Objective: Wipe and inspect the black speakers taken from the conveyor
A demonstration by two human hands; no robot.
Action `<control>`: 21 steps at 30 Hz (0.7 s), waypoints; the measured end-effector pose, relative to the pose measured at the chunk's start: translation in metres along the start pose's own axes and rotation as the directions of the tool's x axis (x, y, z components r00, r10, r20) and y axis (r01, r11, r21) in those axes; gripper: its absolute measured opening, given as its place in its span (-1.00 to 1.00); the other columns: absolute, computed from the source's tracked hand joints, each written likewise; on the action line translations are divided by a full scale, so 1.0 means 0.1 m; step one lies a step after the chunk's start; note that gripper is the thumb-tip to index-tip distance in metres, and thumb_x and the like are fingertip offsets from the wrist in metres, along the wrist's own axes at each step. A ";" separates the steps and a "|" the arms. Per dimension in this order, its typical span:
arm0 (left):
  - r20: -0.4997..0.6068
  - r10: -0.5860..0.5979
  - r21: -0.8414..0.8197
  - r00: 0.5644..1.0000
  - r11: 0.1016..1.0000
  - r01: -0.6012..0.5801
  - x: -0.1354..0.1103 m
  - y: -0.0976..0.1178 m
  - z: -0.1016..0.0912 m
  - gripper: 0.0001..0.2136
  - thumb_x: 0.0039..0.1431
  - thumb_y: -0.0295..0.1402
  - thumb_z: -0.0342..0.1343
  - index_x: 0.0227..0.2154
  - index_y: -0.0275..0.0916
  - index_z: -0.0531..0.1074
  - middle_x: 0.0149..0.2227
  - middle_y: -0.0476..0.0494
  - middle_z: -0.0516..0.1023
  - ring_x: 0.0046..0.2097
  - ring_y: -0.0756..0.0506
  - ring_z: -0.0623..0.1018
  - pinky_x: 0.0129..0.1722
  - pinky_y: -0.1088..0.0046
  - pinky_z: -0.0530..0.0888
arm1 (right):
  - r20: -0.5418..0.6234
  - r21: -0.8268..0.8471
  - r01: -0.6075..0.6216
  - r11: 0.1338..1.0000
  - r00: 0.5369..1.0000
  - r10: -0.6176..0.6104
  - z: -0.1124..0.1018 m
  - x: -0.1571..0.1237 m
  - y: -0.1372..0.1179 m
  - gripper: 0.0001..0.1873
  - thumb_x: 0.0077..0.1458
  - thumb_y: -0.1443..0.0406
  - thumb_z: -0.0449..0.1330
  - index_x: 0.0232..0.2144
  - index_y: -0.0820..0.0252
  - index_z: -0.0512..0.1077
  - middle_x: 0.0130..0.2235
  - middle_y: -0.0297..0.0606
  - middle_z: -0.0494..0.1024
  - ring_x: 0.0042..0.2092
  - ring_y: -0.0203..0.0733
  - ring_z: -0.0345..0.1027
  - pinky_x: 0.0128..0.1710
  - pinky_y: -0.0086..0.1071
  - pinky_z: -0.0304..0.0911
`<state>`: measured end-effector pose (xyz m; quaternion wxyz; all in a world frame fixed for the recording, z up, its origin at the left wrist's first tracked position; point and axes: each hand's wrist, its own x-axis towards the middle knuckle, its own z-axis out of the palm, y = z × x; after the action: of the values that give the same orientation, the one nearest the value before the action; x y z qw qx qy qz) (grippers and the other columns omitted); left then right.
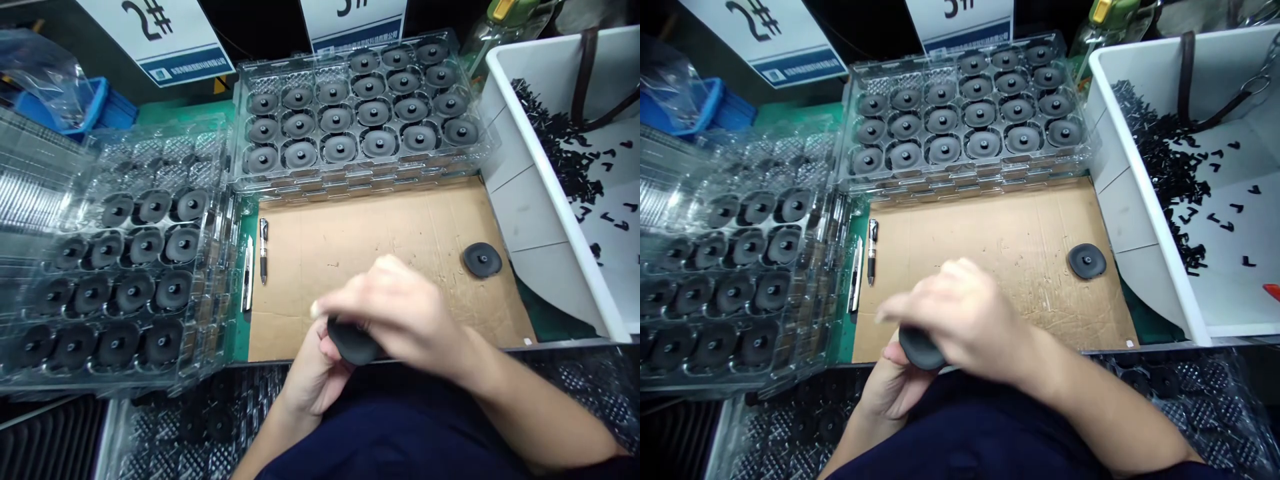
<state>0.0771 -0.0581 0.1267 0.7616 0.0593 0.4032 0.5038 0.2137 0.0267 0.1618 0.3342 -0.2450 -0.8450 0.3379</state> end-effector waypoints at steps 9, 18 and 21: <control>0.155 0.063 -0.113 0.986 0.993 -0.045 0.02 0.03 -0.06 -0.45 -0.14 -0.18 0.28 -0.01 0.00 0.33 0.06 -0.17 0.41 0.00 -0.28 0.49 -0.12 0.28 0.51 | 0.140 0.073 -0.640 0.765 0.766 0.628 0.11 -0.58 0.48 -0.80 0.17 0.30 0.08 -0.19 0.05 0.48 -0.31 -0.37 0.51 -0.39 -0.35 0.29 -0.41 -0.47 0.17; 0.076 0.062 -0.108 0.995 0.993 -0.054 0.00 0.03 -0.04 -0.50 -0.04 -0.10 0.18 0.02 0.02 0.32 0.04 -0.17 0.42 -0.06 -0.20 0.53 -0.11 0.25 0.51 | 0.160 0.159 -0.644 0.748 0.765 0.624 0.32 -0.80 0.42 -0.78 0.18 0.25 0.06 -0.22 0.14 0.48 -0.32 -0.28 0.51 -0.36 -0.29 0.34 -0.36 -0.42 0.25; 0.057 0.054 -0.098 0.997 0.994 -0.049 0.01 0.02 -0.03 -0.47 -0.04 -0.12 0.20 0.05 0.00 0.30 0.05 -0.19 0.42 -0.04 -0.21 0.52 -0.08 0.25 0.49 | 0.008 0.216 -0.674 0.707 0.725 0.689 0.21 -0.74 0.37 -0.76 0.17 0.24 0.08 -0.15 0.15 0.45 -0.26 -0.26 0.52 -0.38 -0.29 0.33 -0.38 -0.41 0.27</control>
<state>0.0739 -0.0570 0.1250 0.7621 0.0479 0.3537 0.5402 0.2536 -0.0049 0.0939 0.2398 -0.5159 -0.6428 0.5130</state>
